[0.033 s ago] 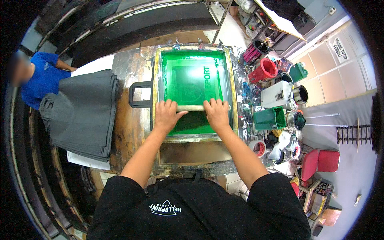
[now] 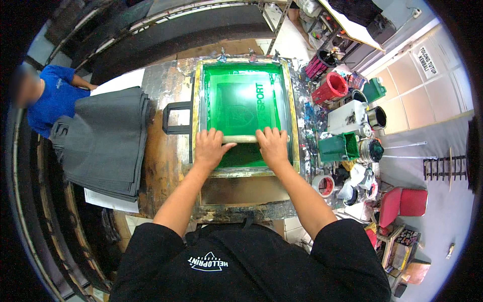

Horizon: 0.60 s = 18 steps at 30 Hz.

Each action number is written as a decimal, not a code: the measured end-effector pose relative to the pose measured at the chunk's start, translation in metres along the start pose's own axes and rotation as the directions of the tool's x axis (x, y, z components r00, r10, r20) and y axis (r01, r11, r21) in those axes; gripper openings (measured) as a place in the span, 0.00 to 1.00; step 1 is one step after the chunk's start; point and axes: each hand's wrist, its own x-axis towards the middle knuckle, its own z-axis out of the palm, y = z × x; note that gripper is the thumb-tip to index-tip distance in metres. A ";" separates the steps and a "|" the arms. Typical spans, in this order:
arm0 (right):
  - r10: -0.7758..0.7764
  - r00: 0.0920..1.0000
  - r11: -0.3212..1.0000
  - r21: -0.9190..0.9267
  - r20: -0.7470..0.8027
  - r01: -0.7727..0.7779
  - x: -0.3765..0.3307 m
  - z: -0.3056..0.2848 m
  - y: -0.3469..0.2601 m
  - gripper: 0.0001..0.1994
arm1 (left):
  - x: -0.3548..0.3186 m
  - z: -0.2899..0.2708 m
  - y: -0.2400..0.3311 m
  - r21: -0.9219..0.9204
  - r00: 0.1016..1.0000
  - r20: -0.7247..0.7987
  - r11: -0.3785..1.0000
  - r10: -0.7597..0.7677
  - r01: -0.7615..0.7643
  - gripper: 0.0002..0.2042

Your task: The person performs screen printing on a series of black tote bags. They place a bag on a table, lower a screen filled with green ink, and use a squeegee to pull the ink across the screen. After lifting the screen to reveal the printed logo, they remove the bag and repeat the process with a new one.

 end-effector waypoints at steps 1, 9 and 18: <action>-0.004 1.000 1.000 0.011 -0.009 0.004 -0.013 -0.004 -0.004 0.11 | -0.012 -0.004 0.006 -0.002 1.000 0.009 1.000 -0.003 0.003 0.24; -0.009 0.993 1.000 0.021 0.119 0.006 -0.039 -0.022 -0.016 0.22 | -0.043 -0.018 0.019 -0.009 0.999 -0.034 1.000 0.000 0.000 0.25; -0.033 0.999 0.969 0.245 0.013 0.029 -0.060 -0.037 -0.023 0.27 | -0.137 -0.030 -0.028 -0.080 0.922 0.123 0.923 -0.366 0.377 0.55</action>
